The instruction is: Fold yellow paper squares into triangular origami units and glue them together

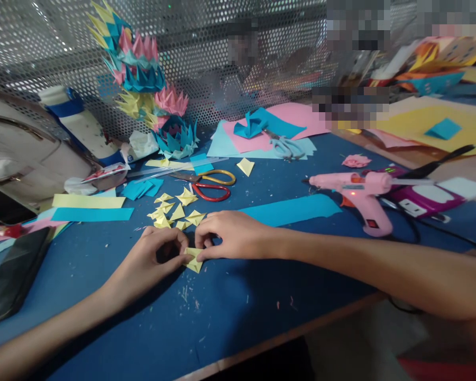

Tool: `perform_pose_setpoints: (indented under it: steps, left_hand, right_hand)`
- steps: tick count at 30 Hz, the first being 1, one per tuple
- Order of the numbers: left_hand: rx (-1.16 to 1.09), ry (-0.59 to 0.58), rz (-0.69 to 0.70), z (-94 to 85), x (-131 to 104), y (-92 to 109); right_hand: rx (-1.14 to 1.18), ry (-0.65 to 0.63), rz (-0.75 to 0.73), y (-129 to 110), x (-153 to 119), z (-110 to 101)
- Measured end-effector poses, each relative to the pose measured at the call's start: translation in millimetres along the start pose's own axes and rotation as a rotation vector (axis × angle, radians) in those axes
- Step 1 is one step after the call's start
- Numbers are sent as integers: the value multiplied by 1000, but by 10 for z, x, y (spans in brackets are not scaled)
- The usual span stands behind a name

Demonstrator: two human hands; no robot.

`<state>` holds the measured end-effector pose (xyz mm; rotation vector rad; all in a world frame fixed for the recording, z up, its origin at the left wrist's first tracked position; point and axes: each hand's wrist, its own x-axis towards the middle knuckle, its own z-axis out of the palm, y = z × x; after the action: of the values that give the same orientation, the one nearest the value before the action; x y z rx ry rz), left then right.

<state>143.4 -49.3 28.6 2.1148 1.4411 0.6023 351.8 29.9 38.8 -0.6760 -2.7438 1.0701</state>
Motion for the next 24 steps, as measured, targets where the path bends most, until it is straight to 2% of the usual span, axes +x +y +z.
perform_pose_setpoints:
  steps: [6,15,20,24]
  left_hand:
    - [-32,-9,26,-5,-30,-21]
    - [-36,70,40,44,-42,-88]
    - [-11,113,101,25,-86,-104]
    - [36,127,197,-4,-139,-100]
  right_hand:
    - [-34,59,-5,-31,-9,51]
    - [6,52,-5,38,4,16]
    - [-46,117,-81,37,-21,43]
    - [-131,157,-247,64,-34,68]
